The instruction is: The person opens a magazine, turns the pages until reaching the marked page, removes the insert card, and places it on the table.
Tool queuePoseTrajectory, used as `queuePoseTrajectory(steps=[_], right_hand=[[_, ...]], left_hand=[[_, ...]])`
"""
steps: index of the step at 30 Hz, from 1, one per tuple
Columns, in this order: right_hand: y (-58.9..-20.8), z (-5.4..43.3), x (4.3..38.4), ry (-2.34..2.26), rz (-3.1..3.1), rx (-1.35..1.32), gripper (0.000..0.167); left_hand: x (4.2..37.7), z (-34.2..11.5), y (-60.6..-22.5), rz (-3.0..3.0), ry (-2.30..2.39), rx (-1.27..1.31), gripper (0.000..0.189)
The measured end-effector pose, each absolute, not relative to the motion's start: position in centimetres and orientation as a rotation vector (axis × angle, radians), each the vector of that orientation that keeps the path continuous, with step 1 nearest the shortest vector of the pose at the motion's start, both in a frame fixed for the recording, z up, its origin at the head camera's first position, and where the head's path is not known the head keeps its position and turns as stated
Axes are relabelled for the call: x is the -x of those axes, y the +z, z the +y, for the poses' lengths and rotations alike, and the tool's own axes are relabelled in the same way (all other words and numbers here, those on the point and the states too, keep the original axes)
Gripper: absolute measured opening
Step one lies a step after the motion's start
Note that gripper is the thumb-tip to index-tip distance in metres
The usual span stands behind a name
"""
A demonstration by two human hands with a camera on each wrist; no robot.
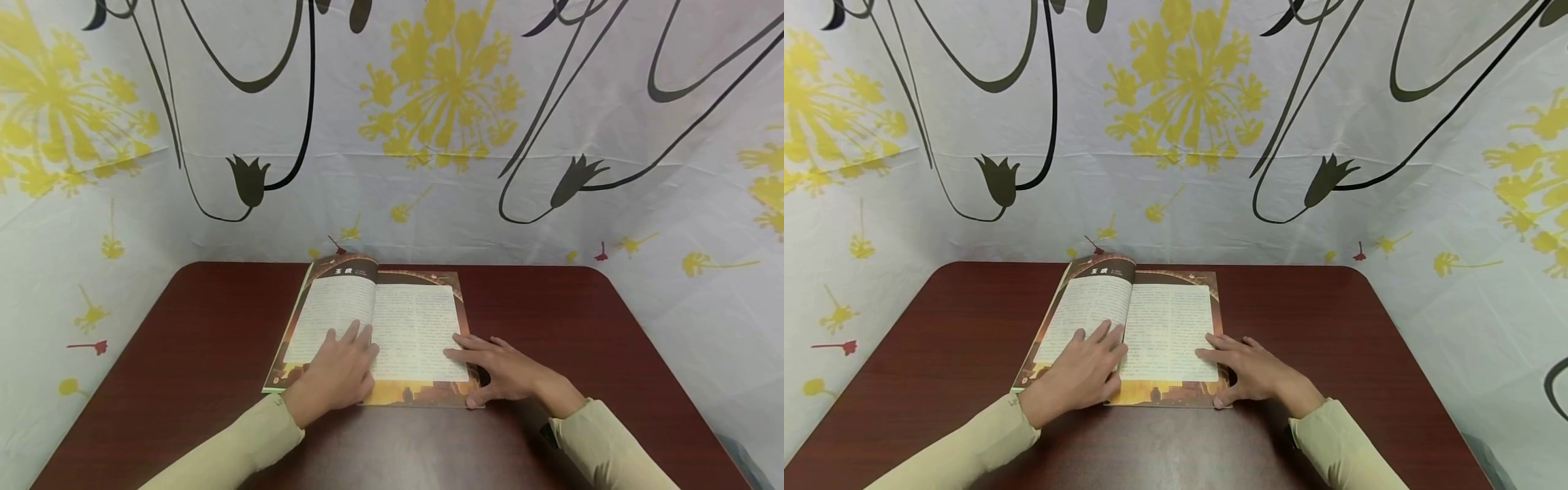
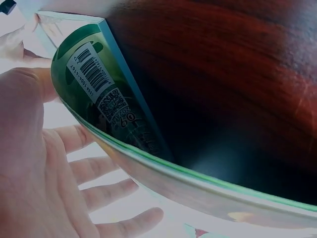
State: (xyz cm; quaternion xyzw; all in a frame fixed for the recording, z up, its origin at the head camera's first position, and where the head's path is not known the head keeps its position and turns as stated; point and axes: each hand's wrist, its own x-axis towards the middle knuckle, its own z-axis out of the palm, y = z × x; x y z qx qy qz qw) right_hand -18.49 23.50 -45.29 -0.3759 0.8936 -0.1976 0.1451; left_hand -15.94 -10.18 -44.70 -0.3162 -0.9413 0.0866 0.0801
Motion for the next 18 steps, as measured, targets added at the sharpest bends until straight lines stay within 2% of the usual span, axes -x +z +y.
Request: queuePoseTrajectory(steps=[18], right_hand=[[-45.63,23.45,18.53,-0.554,2.593,1.106,0.083]], left_hand=[[16.13,-9.49,-45.25,-2.693,0.272,1.033,0.035]])
